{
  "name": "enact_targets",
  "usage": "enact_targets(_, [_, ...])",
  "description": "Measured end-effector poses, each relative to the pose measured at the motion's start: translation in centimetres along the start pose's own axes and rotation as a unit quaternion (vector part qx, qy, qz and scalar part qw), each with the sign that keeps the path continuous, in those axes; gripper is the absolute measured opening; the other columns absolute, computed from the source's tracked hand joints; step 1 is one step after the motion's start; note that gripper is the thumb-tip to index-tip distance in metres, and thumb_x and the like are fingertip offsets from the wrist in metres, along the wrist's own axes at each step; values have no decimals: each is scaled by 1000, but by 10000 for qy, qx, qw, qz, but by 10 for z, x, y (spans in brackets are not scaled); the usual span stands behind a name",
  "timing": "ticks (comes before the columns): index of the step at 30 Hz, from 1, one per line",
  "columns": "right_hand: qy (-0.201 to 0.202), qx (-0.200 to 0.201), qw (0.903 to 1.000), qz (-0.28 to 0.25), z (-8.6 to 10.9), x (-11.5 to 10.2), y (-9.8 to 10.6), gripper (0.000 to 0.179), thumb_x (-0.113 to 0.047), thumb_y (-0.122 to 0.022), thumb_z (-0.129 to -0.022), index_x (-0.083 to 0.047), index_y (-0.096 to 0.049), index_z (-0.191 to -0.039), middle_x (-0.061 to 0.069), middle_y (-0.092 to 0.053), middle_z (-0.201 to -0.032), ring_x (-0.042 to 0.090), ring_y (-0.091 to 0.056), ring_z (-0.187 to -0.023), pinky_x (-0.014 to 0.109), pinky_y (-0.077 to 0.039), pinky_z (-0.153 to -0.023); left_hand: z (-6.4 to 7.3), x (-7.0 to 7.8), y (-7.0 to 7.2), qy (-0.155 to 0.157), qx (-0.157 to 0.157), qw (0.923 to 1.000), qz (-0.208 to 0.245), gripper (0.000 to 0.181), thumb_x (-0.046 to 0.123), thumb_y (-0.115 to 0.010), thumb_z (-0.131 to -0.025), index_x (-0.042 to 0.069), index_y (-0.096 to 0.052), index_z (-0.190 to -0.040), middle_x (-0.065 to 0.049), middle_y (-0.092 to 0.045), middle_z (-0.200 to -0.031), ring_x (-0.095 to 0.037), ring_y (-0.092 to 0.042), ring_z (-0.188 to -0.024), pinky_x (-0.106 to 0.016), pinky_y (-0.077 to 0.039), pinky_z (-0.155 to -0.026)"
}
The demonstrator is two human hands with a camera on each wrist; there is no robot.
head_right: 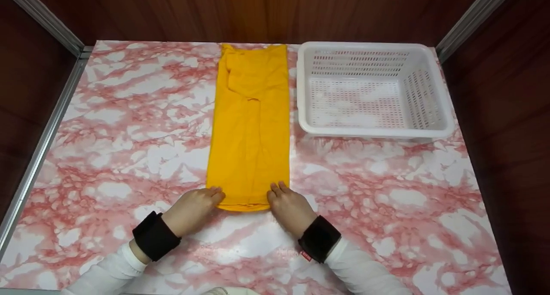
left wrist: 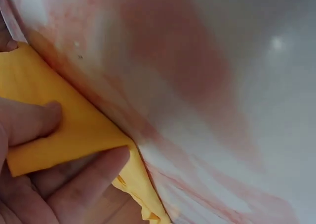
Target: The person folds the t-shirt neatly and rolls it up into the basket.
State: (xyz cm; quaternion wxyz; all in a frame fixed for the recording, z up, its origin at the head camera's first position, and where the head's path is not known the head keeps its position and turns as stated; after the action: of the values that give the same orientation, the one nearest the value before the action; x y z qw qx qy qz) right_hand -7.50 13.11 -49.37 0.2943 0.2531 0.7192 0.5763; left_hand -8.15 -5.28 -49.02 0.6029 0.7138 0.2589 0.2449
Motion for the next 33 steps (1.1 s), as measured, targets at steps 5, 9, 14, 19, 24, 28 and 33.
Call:
enact_targets(5, [-75,-34,9991,-416,-10,7,13,21,5,-68,-80,0,-67,-101,14,-69,-93,25,-69,-82,35,-56,-66,-5,-13,8,181,-348,9963,766,12,-5,-63,-81,7,-63,-81,-3,-61,-70,-18,-60,-63,-31,-50,-57])
enact_targets(9, [-118,18,9981,-599,-20,16,26,18,12,-64,-80,-1,-64,-93,10,-66,-77,20,-65,-67,31,-54,-57,-15,-24,20,288,-325,9932,1083,11,-4,-62,-84,6,-64,-81,-5,-61,-69,-19,-60,-60,-32,-50,-55])
enact_targets(14, [-167,179,9979,-592,-34,31,39,19,15,-62,-78,0,-61,-91,10,-63,-72,22,-64,-64,32,-54,-55,-30,-43,33,478,-261,9880,1444,9,-2,-63,-84,5,-63,-80,-5,-61,-67,-19,-59,-59,-32,-49,-55])
enact_targets(19, [-402,274,9958,-781,-52,49,47,19,15,-59,-79,2,-62,-93,12,-66,-74,22,-64,-65,34,-55,-59,-45,-67,41,894,-330,9766,1929,9,10,-65,-88,5,-61,-81,-4,-55,-66,-19,-54,-61,-33,-47,-60])
enact_targets(24, [-732,260,9946,-683,-72,67,48,18,14,-56,-80,2,-64,-92,16,-67,-76,25,-63,-63,37,-54,-56,-63,-89,42,1242,-353,9705,2037,12,15,-64,-90,4,-62,-88,-6,-57,-70,-22,-55,-66,-36,-47,-65])
enact_targets(28, [-962,127,9941,-475,-88,78,43,18,13,-55,-80,3,-65,-91,18,-67,-77,30,-65,-65,39,-54,-54,-74,-105,33,1543,-342,9668,2007,12,16,-65,-89,4,-64,-92,-8,-64,-78,-24,-60,-70,-37,-50,-68])
enact_targets(33, [-1307,62,9911,-260,-104,92,36,17,12,-53,-80,2,-65,-88,19,-66,-76,35,-65,-67,45,-53,-57,-86,-123,18,1993,-312,9604,1921,13,17,-66,-88,5,-64,-92,-10,-67,-83,-28,-63,-76,-40,-50,-70])
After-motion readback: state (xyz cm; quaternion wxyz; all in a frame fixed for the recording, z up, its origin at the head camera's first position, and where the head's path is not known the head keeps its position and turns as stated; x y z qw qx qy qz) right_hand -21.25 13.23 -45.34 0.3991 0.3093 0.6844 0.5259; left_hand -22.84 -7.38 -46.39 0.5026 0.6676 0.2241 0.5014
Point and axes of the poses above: each hand's wrist, its own z-axis away from the middle knuckle, its own y-axis out of the back of the hand, x = y × z, the point moved 6 cm from there along -z, towards the middle knuckle
